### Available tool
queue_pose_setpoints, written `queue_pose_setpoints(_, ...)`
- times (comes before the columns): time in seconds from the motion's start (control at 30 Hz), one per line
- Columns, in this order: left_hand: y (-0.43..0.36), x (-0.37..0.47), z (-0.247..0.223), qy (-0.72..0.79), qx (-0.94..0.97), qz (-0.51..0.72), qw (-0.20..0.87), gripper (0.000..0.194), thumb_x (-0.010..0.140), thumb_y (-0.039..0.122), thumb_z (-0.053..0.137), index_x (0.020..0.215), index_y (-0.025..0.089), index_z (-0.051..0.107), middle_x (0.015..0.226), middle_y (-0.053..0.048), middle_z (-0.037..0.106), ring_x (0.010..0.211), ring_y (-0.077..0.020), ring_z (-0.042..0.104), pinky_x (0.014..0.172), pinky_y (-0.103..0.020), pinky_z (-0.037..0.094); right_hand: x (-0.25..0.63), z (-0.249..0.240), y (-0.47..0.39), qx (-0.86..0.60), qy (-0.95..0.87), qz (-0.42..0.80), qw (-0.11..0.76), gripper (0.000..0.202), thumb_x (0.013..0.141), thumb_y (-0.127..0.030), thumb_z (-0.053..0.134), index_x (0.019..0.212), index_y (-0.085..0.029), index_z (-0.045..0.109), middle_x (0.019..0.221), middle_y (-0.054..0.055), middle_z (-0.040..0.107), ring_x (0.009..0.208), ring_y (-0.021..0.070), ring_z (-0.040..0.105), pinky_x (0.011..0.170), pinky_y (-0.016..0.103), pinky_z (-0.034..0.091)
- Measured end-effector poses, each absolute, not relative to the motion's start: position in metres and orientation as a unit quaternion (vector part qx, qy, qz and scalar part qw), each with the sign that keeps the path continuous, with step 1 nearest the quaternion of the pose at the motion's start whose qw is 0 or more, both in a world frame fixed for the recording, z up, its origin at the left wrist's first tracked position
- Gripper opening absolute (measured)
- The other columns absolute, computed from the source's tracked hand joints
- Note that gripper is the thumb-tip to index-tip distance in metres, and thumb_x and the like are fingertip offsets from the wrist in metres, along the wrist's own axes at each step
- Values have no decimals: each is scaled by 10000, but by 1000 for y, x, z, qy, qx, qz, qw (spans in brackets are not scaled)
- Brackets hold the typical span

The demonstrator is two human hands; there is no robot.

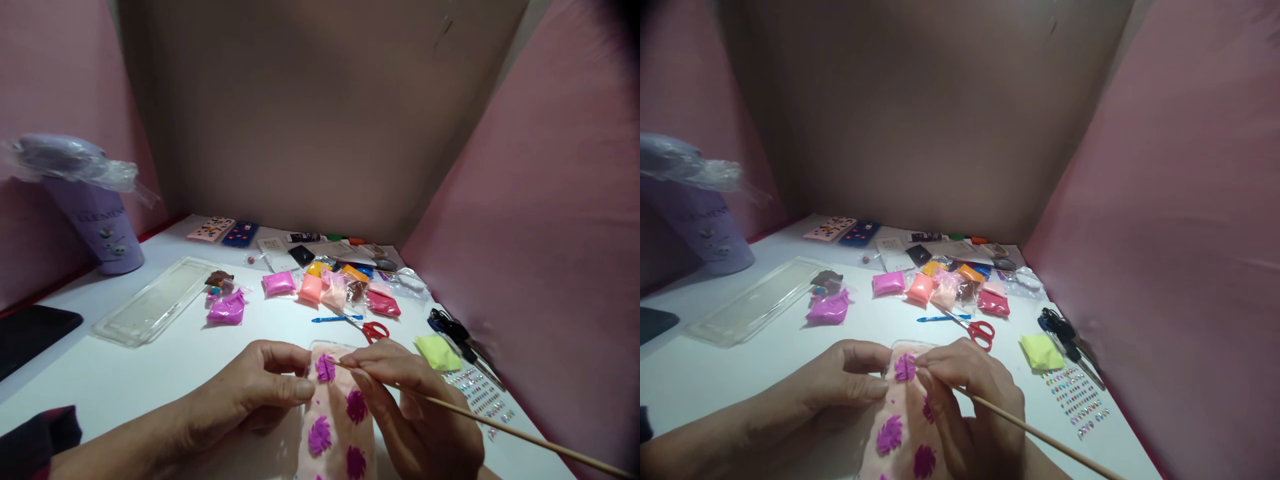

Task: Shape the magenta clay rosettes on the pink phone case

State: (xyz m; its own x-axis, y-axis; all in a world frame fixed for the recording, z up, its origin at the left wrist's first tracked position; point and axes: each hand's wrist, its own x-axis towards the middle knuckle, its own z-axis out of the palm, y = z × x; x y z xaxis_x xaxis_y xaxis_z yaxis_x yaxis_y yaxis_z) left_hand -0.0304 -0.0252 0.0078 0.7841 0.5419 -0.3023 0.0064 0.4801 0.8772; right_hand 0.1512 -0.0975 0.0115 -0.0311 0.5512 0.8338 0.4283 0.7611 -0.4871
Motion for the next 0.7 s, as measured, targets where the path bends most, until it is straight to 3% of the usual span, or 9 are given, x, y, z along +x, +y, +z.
queue_pose_setpoints(0.37,-27,-32,7,285,474,172,815,342,657,349,751,900,119,680,455,76,362,390,-29,203,391,-200,149,150,11,-97,-329,-714,46,617,366,710,115,548,953,-151,614,847,62,697,799,189,678,663,341,584)
queue_pose_setpoints(0.7,-27,-32,7,283,476,168,816,386,658,344,753,960,116,679,458,72,379,387,-31,212,404,-203,177,152,7,-96,-338,-721,46,603,349,734,107,547,961,-150,611,871,60,692,832,181,666,711,347,565)
